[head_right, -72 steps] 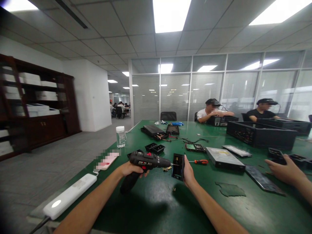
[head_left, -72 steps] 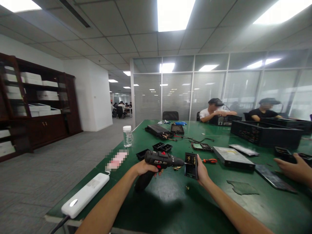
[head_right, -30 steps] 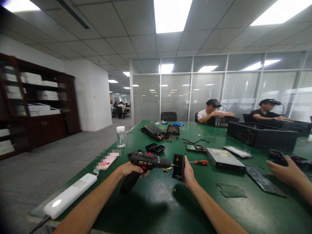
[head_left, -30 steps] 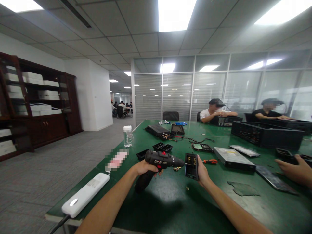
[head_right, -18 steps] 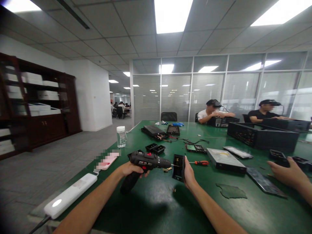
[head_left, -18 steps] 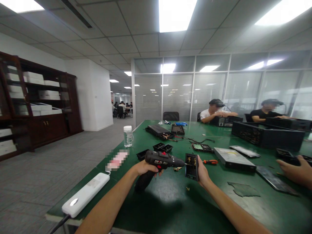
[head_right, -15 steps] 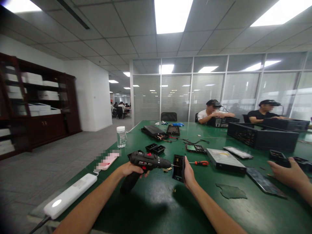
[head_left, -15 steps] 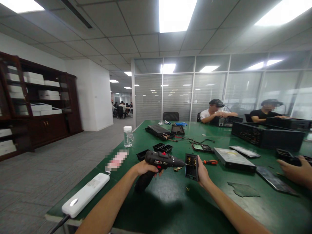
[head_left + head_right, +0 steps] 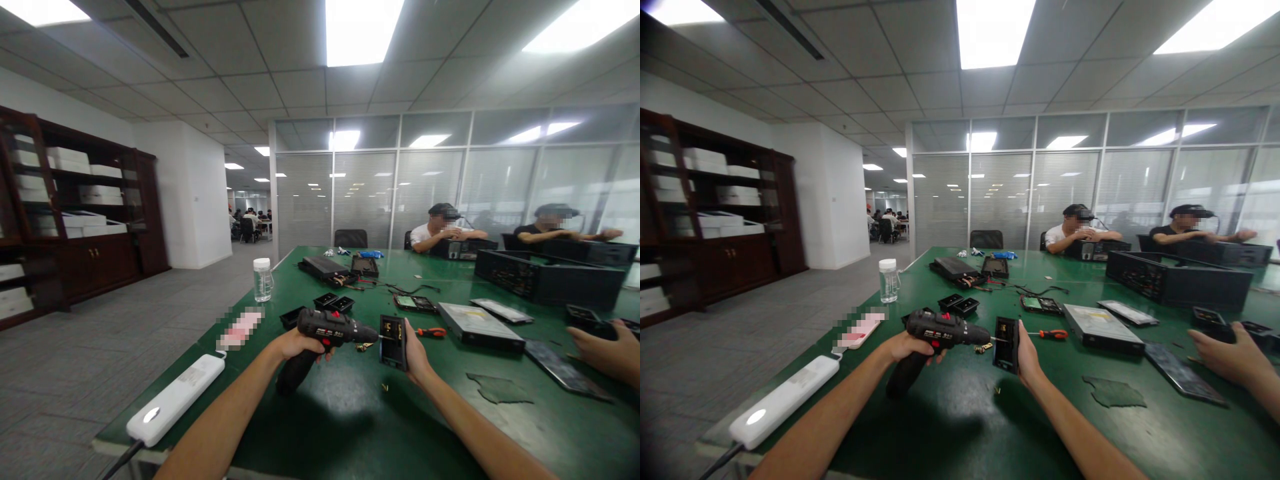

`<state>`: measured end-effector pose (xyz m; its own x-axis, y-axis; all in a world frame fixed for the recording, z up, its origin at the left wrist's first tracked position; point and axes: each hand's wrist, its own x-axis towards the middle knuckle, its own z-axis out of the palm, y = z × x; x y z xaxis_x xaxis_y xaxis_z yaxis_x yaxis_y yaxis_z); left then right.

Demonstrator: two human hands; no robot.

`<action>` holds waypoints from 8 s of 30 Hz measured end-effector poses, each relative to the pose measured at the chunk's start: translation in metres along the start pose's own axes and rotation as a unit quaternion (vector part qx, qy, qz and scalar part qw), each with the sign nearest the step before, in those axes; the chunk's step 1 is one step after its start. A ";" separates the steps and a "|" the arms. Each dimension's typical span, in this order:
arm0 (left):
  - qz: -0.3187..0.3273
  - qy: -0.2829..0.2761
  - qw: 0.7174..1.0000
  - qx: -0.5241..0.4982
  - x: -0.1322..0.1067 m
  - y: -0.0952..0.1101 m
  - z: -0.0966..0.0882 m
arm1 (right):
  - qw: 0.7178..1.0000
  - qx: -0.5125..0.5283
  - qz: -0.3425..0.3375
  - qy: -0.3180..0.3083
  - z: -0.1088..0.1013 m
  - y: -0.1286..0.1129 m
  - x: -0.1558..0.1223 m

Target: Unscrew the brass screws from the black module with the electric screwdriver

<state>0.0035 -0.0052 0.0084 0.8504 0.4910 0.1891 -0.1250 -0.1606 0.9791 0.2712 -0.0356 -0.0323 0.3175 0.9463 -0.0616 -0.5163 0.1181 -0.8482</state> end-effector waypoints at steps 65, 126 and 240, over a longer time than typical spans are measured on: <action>-0.008 0.010 1.000 -0.001 0.000 -0.002 0.000 | 0.999 0.005 0.036 -0.012 -0.002 -0.005 -0.001; -0.010 0.016 1.000 -0.003 0.000 -0.003 -0.001 | 0.999 -0.029 0.034 -0.026 -0.011 0.001 0.011; 0.011 0.012 1.000 -0.022 -0.002 -0.004 -0.005 | 0.999 -0.024 0.030 -0.017 0.002 0.000 -0.001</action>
<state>0.0001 -0.0013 0.0045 0.8351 0.5074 0.2125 -0.1670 -0.1343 0.9768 0.2697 -0.0362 -0.0309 0.2596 0.9608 -0.0970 -0.4946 0.0460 -0.8679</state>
